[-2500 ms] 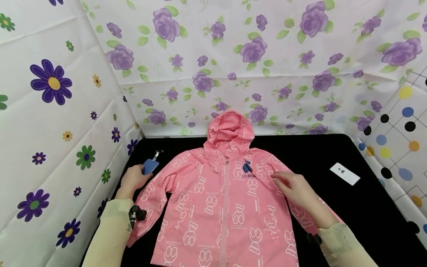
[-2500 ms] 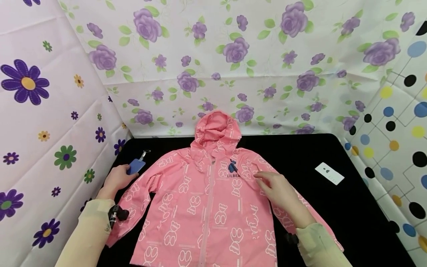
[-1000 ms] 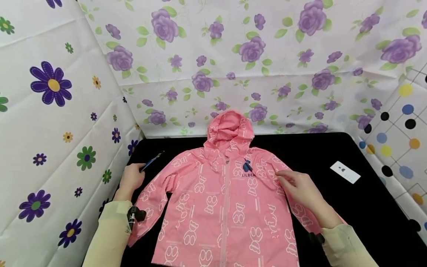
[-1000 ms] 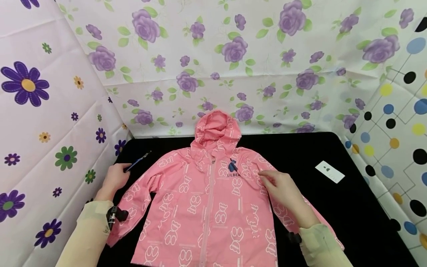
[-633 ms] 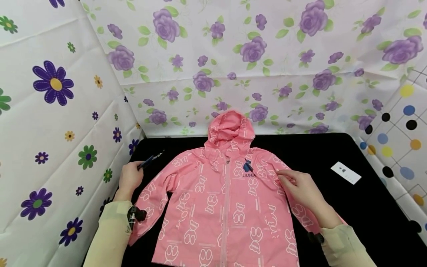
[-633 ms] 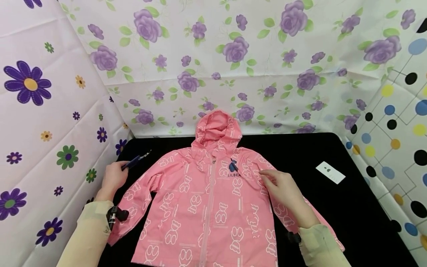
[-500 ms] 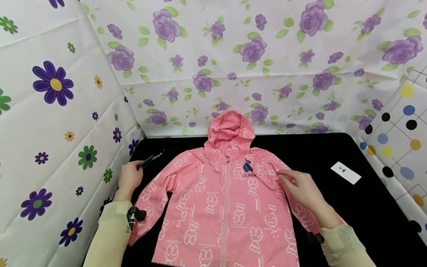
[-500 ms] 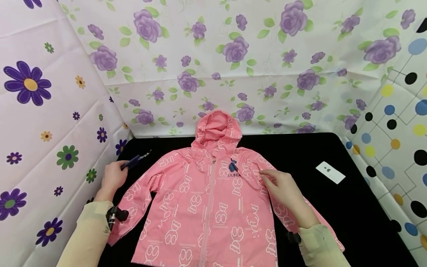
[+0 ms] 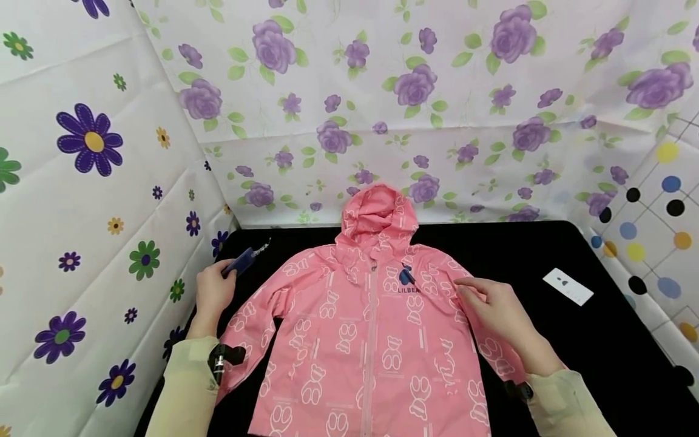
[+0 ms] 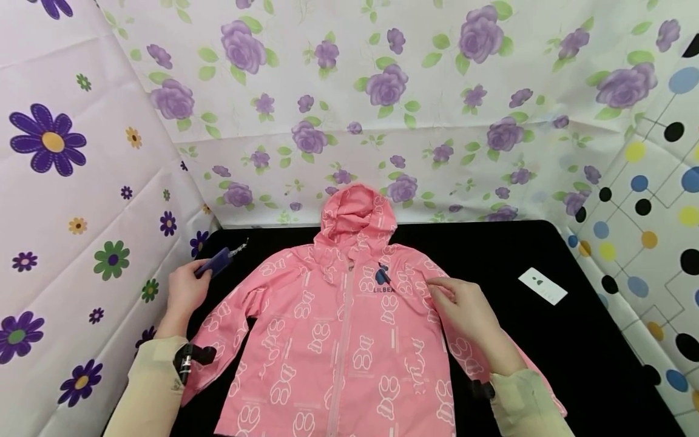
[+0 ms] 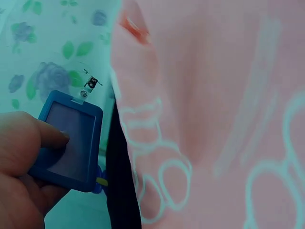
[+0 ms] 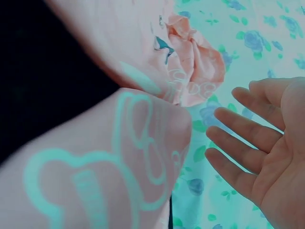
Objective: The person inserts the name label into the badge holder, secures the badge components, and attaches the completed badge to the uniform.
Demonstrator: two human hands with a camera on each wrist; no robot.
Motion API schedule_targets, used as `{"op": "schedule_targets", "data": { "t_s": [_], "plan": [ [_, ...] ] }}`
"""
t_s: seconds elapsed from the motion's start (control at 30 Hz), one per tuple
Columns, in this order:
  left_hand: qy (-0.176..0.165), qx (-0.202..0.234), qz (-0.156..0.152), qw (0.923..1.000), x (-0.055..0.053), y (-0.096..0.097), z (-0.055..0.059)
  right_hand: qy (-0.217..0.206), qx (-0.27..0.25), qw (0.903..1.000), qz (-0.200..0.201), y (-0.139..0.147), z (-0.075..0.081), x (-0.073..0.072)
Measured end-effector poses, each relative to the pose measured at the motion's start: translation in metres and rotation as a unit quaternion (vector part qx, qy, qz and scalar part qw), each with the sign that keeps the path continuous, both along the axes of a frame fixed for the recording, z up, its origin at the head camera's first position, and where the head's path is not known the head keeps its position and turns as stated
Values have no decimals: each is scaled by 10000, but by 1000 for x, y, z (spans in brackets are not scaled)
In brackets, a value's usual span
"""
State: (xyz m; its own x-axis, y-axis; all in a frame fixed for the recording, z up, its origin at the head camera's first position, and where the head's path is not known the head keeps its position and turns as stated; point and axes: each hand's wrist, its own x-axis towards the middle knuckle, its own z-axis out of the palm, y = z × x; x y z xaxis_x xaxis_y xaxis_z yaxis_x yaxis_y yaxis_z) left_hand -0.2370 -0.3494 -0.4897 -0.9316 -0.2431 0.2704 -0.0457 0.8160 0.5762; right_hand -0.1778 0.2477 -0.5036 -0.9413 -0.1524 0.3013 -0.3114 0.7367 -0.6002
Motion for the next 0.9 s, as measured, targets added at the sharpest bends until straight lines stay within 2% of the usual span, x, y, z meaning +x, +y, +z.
{"op": "schedule_targets", "data": {
  "t_s": [0.17, 0.5, 0.67, 0.9],
  "plan": [
    [238, 241, 124, 9993, 0, 11, 2, 296, 119, 9995, -17, 0, 7, -4],
    [845, 504, -129, 9951, 3, 39, -4, 300, 94, 9995, -77, 2, 13, -2],
    [844, 711, -268, 9935, 5, 57, -2, 267, 17, 9996, -82, 3, 10, -3],
    [900, 1193, -549, 9872, 8, 90, -3, 205, -152, 9996, -89, 0, 9, -2]
  ]
}}
